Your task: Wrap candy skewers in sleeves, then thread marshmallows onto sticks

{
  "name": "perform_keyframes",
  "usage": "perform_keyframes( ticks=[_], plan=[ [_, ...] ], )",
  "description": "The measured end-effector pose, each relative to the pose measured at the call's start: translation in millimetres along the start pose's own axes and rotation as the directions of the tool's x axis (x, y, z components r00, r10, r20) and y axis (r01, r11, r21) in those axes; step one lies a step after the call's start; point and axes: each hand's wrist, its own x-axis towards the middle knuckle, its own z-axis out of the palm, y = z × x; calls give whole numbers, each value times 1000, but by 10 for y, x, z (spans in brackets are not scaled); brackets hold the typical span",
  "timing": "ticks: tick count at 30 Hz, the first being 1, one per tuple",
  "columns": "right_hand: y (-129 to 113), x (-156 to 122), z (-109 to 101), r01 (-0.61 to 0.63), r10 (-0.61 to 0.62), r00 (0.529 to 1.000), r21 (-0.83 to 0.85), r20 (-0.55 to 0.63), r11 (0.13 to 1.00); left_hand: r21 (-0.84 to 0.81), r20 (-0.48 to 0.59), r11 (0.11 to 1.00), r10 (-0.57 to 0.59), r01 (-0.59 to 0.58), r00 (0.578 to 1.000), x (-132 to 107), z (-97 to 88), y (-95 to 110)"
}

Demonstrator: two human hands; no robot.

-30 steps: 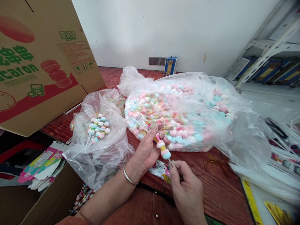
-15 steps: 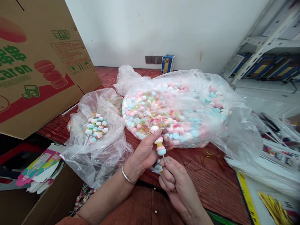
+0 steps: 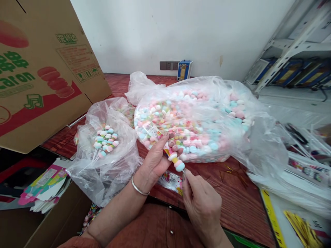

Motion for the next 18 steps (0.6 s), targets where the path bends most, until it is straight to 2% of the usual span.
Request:
perform_keyframes(
  ticks=[1,2,3,4,6,7,8,10,11,12,15,17,18],
  plan=[
    [16,-10,-17,115,-119,993,-128,-18,985,-4,-3,999,-35,35,999,3,-3,-12],
    [26,-17,-28,182,-187,982,-204,-5,962,-2,-4,998,-65,65,998,6,-4,-22],
    [30,-20,-32,200,-204,979,-224,8,954,3,-4,996,-85,85,996,9,-3,-31],
    [28,-19,-29,165,-165,986,-190,17,968,9,-4,996,-94,94,996,12,-2,-39],
    [8,-11,-8,-57,56,995,4,78,998,17,-8,996,-88,88,996,15,4,-50],
    [-4,-6,7,-207,189,970,120,151,971,16,-12,996,-86,86,996,15,5,-52],
    [-14,-2,21,-347,295,925,216,240,913,12,-17,996,-86,87,996,14,6,-53],
    [-19,1,42,-505,396,846,302,356,808,-2,-28,996,-93,93,995,8,3,-50],
    [-13,-1,48,-504,404,851,303,336,809,-6,-29,996,-91,91,995,2,1,-49],
    [-3,-6,51,-460,389,879,277,276,843,-4,-25,997,-81,81,996,-4,0,-47],
    [32,-25,44,-230,225,972,96,63,968,33,20,999,-24,23,1000,-27,3,-44],
    [36,-31,27,-183,176,981,91,79,979,50,75,999,-15,11,997,-37,7,-35],
    [28,-30,15,-236,214,967,158,141,959,51,101,998,-25,20,995,-39,7,-28]
  ],
)
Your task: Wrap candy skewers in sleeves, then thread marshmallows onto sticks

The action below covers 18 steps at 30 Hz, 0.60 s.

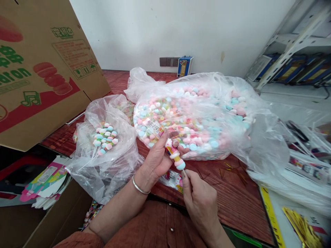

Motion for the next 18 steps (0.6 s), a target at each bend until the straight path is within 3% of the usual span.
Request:
perform_keyframes(
  ticks=[2,3,5,7,9,11,12,16,18],
  plan=[
    [-33,2,-23,-227,179,965,272,191,935,-6,40,999,-31,32,999,1,0,15],
    [-54,6,-36,-374,260,916,412,306,831,-9,51,999,-45,45,998,2,1,19],
    [-96,19,-58,-605,342,794,593,503,532,-7,60,998,-63,63,996,1,9,16],
    [-133,35,-70,-700,338,712,659,615,274,3,67,997,-72,72,995,-7,28,-8],
    [-157,43,-62,-728,312,675,673,669,132,28,63,996,-81,80,995,-19,49,-47],
    [-160,41,-33,-729,318,665,680,675,82,60,34,994,-92,90,995,-27,62,-88],
    [-152,37,-13,-716,346,675,691,651,97,71,12,994,-87,86,996,-28,62,-105],
    [-93,43,33,-623,464,756,726,462,291,71,-55,997,22,-18,998,-16,31,-128],
    [-81,67,14,-641,474,736,723,483,259,61,-58,997,54,-50,997,-15,25,-115]
  ],
)
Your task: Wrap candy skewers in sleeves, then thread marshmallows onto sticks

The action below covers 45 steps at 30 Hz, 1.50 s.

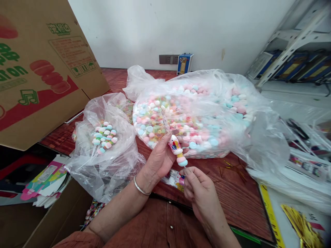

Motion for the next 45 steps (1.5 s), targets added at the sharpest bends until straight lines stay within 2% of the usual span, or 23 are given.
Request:
perform_keyframes(
  ticks=[3,5,7,9,10,12,13,14,15,16,18,19,21,23,26,28,30,32,33,35,37,42,45],
  plan=[
    [-59,-9,5,-190,178,978,109,111,976,-19,-20,1000,-2,2,1000,-15,23,15],
    [-72,-24,17,-222,204,968,122,143,967,-36,-45,999,-2,0,999,-32,49,-1],
    [-60,-34,19,-86,83,994,30,76,996,-62,-70,998,12,-16,997,-46,67,-38],
    [-39,-38,0,167,-176,984,-257,-13,952,-89,-98,995,29,-38,995,-54,75,-82],
    [-32,-37,-16,293,-339,940,-443,-27,847,-100,-111,994,30,-41,993,-56,78,-100],
    [-31,-35,-50,425,-600,799,-742,38,518,-118,-141,992,19,-36,990,-60,84,-119],
    [-37,-33,-63,440,-665,741,-814,90,380,-127,-154,991,11,-31,988,-63,90,-118],
    [-45,-32,-70,448,-687,716,-838,126,313,-137,-164,990,8,-30,987,-69,97,-113],
    [-55,-32,-70,452,-656,741,-828,141,333,-146,-163,989,9,-33,987,-76,106,-105],
    [-65,-33,-63,441,-575,807,-784,134,437,-154,-152,987,13,-36,988,-84,114,-96],
    [-77,-41,-32,285,-258,957,-561,129,777,-162,-100,986,20,-36,995,-105,129,-82],
    [-77,-46,-12,137,-79,984,-398,158,907,-161,-70,986,23,-34,997,-114,132,-79],
    [-63,-57,27,-109,133,961,-109,242,988,-149,-31,988,27,-31,999,-127,129,-81],
    [-38,-63,48,-136,127,957,17,262,991,-132,-19,991,33,-35,999,-128,114,-86],
    [-16,-54,20,128,-94,979,-189,179,974,-119,-29,992,39,-43,999,-120,94,-89],
    [-17,-41,-30,392,-370,917,-516,151,761,-116,-54,992,50,-56,997,-126,100,-92],
    [-21,-26,-84,540,-646,720,-788,252,295,-111,-93,991,59,-69,994,-148,127,-105],
    [-16,-13,-122,479,-747,506,-861,431,-172,-97,-137,993,56,-70,989,-177,163,-130],
    [-10,-7,-134,420,-740,441,-845,508,-331,-87,-159,994,58,-73,986,-190,178,-145],
    [6,5,-145,342,-714,395,-814,578,-470,-65,-176,995,58,-70,983,-196,188,-169],
    [22,13,-146,370,-724,425,-835,543,-408,-44,-150,996,73,-80,986,-170,166,-169],
    [5,-1,-107,510,-705,640,-855,304,94,-3,-28,984,177,-178,984,-51,71,-26],
    [-37,-19,-79,534,-631,733,-791,256,300,-46,0,990,130,-130,992,-35,76,51]
  ],
)
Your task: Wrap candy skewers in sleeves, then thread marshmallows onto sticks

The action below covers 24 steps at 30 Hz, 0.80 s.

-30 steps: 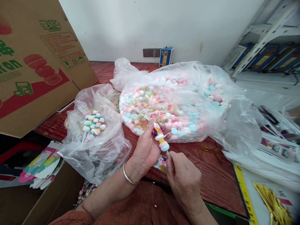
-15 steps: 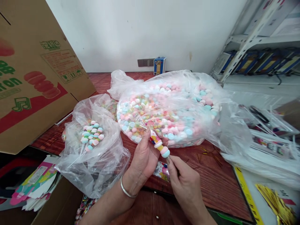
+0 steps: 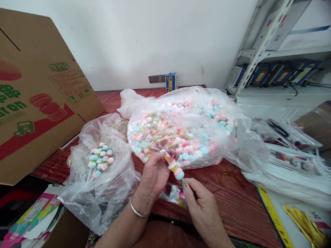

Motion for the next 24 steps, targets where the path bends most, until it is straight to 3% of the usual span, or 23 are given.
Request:
perform_keyframes(
  ticks=[2,4,7,10,12,15,18,20,24],
  plan=[
    [-9,-2,-9,36,-36,999,-20,-7,999,-23,9,1000,-9,9,1000,-12,28,-4],
    [0,-25,-4,144,-160,985,-200,-69,969,-24,1,1000,-11,12,1000,-36,54,-56],
    [23,-69,28,279,-375,923,-520,-88,807,-28,-28,1000,-5,4,1000,-87,70,-186],
    [24,-69,60,285,-418,906,-636,-65,717,-45,-64,999,-23,20,998,-139,59,-293],
    [11,-43,58,236,-347,934,-585,-84,776,-69,-76,997,-49,44,996,-151,44,-309],
    [-16,-20,18,100,-125,990,-301,-66,948,-98,-89,994,-61,52,994,-118,21,-262],
    [-27,-51,-14,-31,34,999,-97,34,995,-93,-87,995,-26,18,996,-76,4,-229],
    [-20,-85,-3,-20,25,999,-127,31,992,-70,-55,998,-12,8,998,-82,-2,-261],
    [9,-105,49,105,-132,988,-287,-75,952,-12,-31,998,-64,63,997,-148,-15,-374]
  ],
)
